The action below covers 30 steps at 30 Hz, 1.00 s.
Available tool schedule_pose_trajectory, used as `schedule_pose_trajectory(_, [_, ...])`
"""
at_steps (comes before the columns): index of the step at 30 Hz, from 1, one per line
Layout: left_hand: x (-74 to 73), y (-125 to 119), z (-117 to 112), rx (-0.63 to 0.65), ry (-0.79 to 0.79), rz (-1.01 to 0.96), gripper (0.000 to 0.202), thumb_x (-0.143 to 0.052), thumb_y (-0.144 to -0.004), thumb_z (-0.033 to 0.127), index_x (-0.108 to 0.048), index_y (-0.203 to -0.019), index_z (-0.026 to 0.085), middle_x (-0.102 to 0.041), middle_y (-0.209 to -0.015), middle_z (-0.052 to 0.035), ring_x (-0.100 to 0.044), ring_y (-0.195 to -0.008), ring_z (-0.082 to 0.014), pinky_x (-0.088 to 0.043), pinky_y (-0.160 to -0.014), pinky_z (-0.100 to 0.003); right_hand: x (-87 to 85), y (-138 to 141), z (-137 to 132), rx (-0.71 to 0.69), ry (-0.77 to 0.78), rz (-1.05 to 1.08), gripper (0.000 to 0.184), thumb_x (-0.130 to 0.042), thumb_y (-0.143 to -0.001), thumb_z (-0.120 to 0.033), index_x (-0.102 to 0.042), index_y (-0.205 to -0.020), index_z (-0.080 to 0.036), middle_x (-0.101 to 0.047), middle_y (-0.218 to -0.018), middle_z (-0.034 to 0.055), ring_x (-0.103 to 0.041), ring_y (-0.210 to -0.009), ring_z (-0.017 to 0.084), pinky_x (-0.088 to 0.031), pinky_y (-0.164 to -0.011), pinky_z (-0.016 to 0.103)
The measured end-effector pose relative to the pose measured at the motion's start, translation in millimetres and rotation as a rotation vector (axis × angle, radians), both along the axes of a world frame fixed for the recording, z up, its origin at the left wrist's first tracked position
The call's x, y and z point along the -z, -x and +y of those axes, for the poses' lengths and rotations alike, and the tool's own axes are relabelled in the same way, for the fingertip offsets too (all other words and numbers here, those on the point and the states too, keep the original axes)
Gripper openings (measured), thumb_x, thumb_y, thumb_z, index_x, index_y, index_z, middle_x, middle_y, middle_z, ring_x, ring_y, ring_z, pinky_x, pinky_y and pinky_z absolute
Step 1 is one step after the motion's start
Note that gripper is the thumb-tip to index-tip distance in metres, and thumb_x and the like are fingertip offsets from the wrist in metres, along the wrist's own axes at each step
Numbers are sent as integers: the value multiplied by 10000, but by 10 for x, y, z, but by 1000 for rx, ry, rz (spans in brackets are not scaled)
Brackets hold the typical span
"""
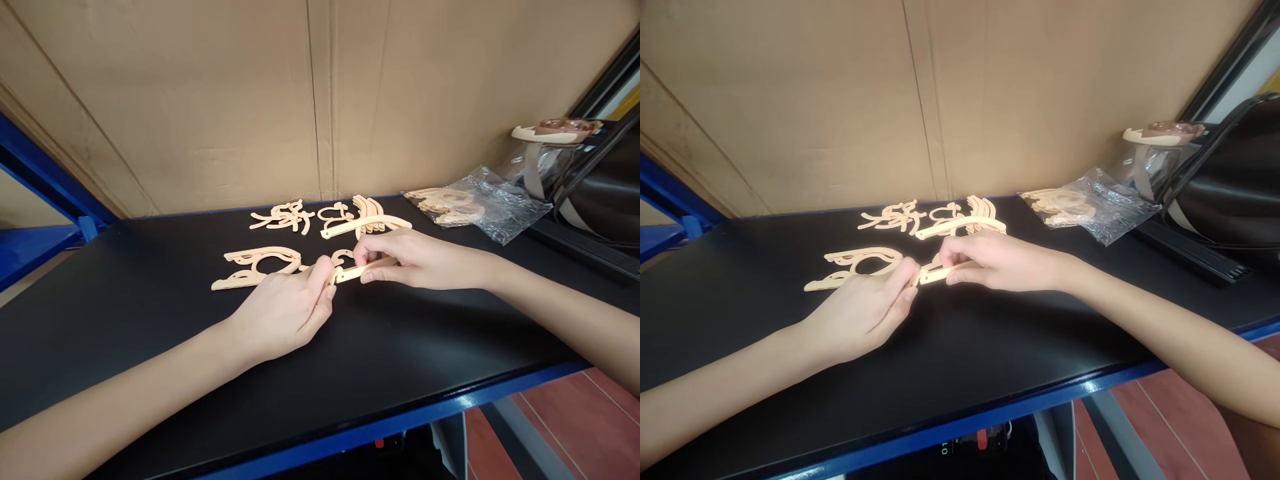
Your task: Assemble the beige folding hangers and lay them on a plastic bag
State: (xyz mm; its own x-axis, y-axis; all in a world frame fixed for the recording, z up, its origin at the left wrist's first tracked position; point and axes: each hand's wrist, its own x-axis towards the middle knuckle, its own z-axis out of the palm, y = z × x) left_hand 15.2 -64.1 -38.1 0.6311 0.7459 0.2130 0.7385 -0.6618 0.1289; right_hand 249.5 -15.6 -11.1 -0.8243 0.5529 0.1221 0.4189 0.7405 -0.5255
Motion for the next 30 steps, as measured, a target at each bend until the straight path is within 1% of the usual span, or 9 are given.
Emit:
schedule_pose_trajectory(3, [13,0,-4,-2,-108,75,119,-242,-935,228,-291,-827,235,-425,-590,59,-371,-389,-142,-217,-416,-248,8,7,6,-6,54,26,243,-507,-936,-424,-525,-860,-195,-530,-800,-11,-472,-674,107,-366,-587,236])
schedule_pose_trajectory(7, [14,-3,-7,34,-260,133,105,-293,-922,194,-356,-838,208,-443,-623,47,-394,-387,-123,-216,-387,-229,7,14,9,-11,81,50,247,-528,-924,-423,-542,-846,-189,-536,-807,-6,-480,-705,112,-377,-601,237])
schedule_pose_trajectory(13, [3,-28,-32,53,-472,237,140,-329,-899,160,-448,-825,173,-463,-612,25,-491,-433,-142,-247,-378,-230,9,21,5,-13,93,50,232,-541,-923,-401,-549,-837,-186,-540,-848,7,-496,-759,118,-397,-612,226])
schedule_pose_trajectory(16, [11,-29,-36,73,-566,259,161,-339,-892,153,-486,-825,156,-485,-606,12,-515,-444,-150,-254,-379,-239,11,28,10,-26,80,47,214,-545,-924,-380,-548,-830,-188,-534,-821,3,-502,-793,127,-401,-624,222])
schedule_pose_trajectory(20, [6,-20,-40,97,-576,242,183,-354,-885,142,-519,-806,137,-522,-610,0,-496,-419,-132,-250,-373,-238,7,34,18,-26,82,30,209,-541,-925,-364,-539,-810,-190,-512,-788,-5,-490,-767,125,-391,-607,221])
schedule_pose_trajectory(25, [18,-18,-58,121,-530,214,210,-361,-884,146,-533,-764,142,-482,-548,27,-474,-395,-125,-258,-384,-241,13,36,10,-13,140,1,205,-538,-921,-368,-541,-814,-193,-507,-771,-13,-480,-702,112,-388,-587,226])
schedule_pose_trajectory(28, [30,-17,-48,124,-521,201,243,-379,-939,215,-539,-770,145,-485,-543,34,-459,-395,-122,-257,-398,-247,13,38,-7,-15,145,-7,232,-526,-923,-396,-542,-809,-194,-526,-772,-12,-491,-677,109,-393,-580,228])
schedule_pose_trajectory(30, [13,-4,-12,130,-545,204,266,-393,-969,251,-548,-778,149,-509,-560,25,-473,-430,-129,-260,-415,-255,-6,27,-13,2,111,-3,257,-531,-914,-440,-556,-839,-196,-561,-794,-4,-518,-691,114,-396,-584,230])
